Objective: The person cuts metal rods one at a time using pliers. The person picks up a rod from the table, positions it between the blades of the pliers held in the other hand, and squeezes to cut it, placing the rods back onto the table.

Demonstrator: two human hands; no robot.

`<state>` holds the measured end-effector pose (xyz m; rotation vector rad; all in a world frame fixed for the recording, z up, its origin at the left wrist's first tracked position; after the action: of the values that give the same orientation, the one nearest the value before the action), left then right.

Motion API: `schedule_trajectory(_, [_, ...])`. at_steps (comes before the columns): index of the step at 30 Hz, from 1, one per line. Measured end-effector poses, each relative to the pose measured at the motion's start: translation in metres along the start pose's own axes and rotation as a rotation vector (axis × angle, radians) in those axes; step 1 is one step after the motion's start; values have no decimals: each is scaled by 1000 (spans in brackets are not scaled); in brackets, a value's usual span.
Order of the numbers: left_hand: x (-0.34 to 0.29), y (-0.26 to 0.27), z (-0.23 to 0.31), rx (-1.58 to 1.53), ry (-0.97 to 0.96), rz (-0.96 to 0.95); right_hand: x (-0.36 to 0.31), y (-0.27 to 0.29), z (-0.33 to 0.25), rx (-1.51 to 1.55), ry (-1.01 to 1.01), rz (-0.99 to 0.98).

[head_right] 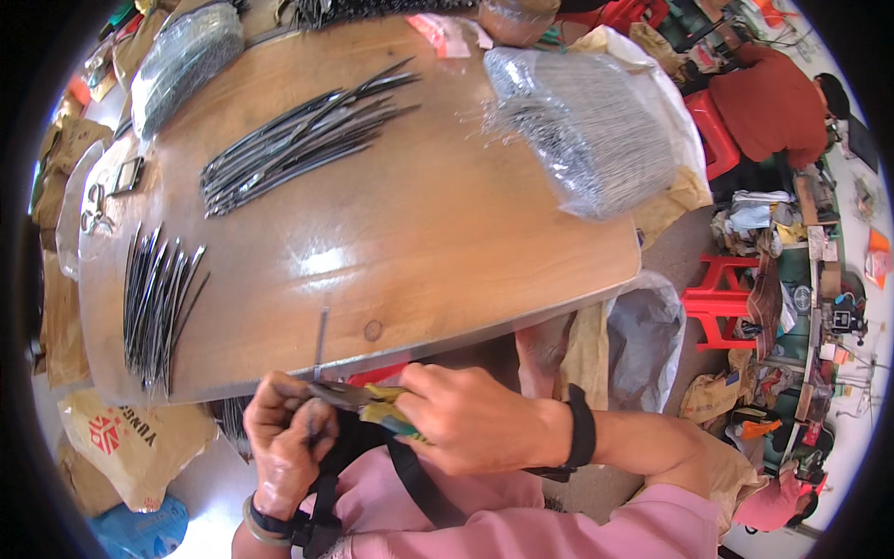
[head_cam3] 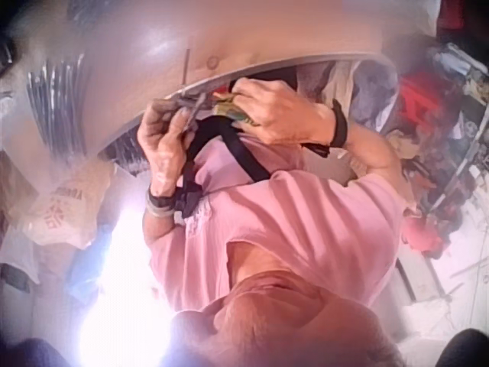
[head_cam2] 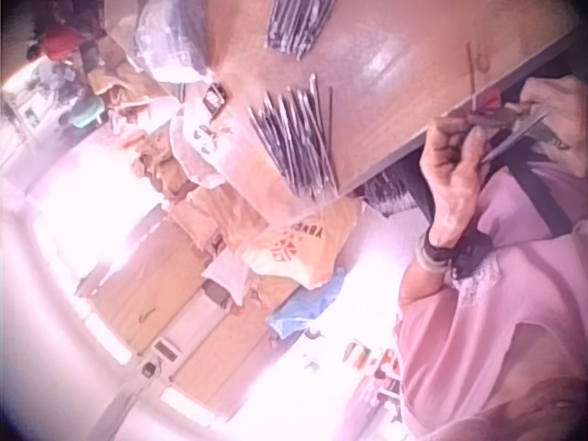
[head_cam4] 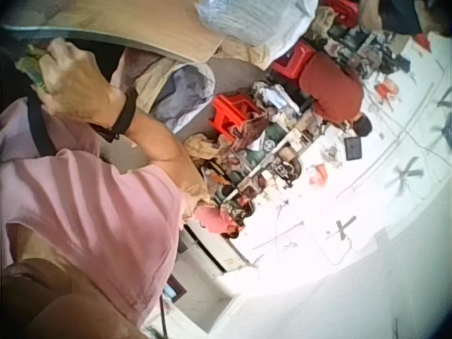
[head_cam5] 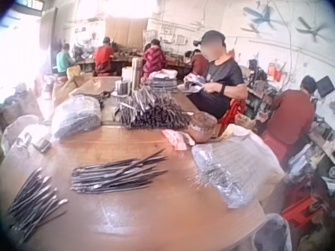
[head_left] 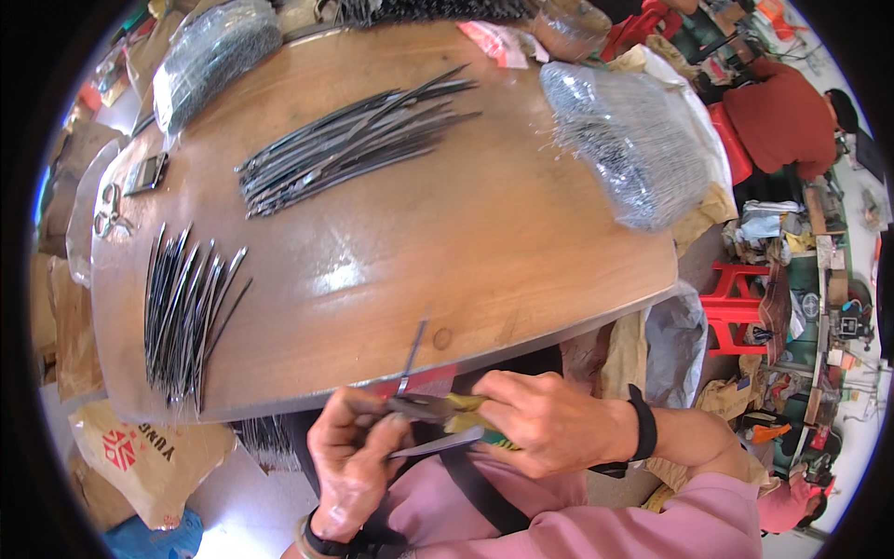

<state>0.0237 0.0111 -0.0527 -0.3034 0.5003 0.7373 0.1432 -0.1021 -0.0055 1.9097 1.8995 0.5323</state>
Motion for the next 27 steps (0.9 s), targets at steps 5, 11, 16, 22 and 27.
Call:
schedule_trajectory(5, [16, 20, 27, -194, -56, 5, 36, 14, -7, 4, 70, 15])
schedule_trajectory(11, [3, 105, 62, 103, -260, 361, 40, 133, 5, -507, 54, 373])
schedule_trajectory(16, [15, 114, 97, 1189, -648, 582, 53, 169, 45, -1001, 182, 393])
schedule_trajectory(22, [39, 45, 151, 1251, -675, 312, 49, 164, 27, -900, 239, 484])
schedule_trajectory(27, [129, -14, 186, 1103, -860, 223, 26, 177, -23, -647, 311, 720])
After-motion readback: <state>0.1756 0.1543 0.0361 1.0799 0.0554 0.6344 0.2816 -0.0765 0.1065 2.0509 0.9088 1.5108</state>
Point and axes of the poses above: each hand's wrist, its own x-axis towards the middle knuckle, its own y-axis out of the back of the hand, z = x × y, the point moved 8 cm from there along x, towards the middle knuckle, and after that the axes turned 12 degrees about x, right-handed, at the moved point
